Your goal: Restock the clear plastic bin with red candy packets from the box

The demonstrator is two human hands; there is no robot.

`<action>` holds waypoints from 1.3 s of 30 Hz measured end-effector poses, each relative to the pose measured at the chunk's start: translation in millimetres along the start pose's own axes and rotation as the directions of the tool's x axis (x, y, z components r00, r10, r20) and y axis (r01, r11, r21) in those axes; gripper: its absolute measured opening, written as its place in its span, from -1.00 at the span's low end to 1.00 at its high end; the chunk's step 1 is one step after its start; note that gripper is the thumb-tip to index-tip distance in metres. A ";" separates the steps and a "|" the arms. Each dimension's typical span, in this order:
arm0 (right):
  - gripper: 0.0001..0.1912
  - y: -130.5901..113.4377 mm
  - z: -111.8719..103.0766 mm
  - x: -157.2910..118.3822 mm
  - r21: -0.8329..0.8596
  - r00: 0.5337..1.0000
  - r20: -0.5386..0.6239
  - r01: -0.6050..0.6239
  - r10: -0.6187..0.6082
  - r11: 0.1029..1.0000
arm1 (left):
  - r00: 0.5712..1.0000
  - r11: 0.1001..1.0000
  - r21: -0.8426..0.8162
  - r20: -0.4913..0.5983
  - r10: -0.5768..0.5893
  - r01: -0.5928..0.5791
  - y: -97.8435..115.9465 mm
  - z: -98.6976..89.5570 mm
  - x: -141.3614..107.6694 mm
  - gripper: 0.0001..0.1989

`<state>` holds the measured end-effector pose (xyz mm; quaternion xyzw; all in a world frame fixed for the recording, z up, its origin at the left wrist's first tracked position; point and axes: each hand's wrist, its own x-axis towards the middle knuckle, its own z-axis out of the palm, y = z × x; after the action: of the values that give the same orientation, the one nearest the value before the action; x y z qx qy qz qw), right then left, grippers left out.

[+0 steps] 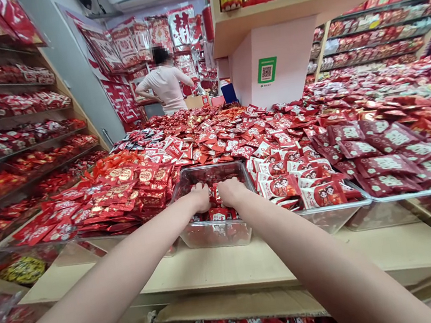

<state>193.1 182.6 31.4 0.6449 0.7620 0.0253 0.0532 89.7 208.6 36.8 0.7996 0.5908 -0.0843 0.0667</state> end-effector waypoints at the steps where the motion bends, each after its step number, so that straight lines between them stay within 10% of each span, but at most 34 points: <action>1: -0.54 0.0 0.0 0.0 -0.006 1.000 0.000 0.006 -0.006 1.000 | 1.000 1.000 0.003 -0.003 -0.007 0.007 0.5 0.3 0.2 -0.58; 26: -0.63 -2.2 -20.8 -12.4 -0.024 1.000 -0.025 -0.012 0.012 1.000 | 0.991 0.996 0.031 0.112 0.074 -0.078 -5.0 -4.0 2.3 -0.51; 32: -0.75 -8.8 -26.2 -23.3 0.197 0.936 0.352 -0.076 0.002 0.977 | 0.985 0.994 0.044 0.148 0.090 -0.097 -6.1 -5.3 9.0 -0.34; 39: -0.83 -7.2 -16.4 -18.1 0.369 0.942 0.335 -0.105 -0.027 0.924 | 0.983 0.991 0.077 0.155 0.095 -0.108 -6.7 -3.9 16.0 -0.16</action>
<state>187.1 164.1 47.8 0.6529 0.7190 -0.2319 0.0544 88.1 226.3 37.2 0.8221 0.5384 -0.1664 0.0812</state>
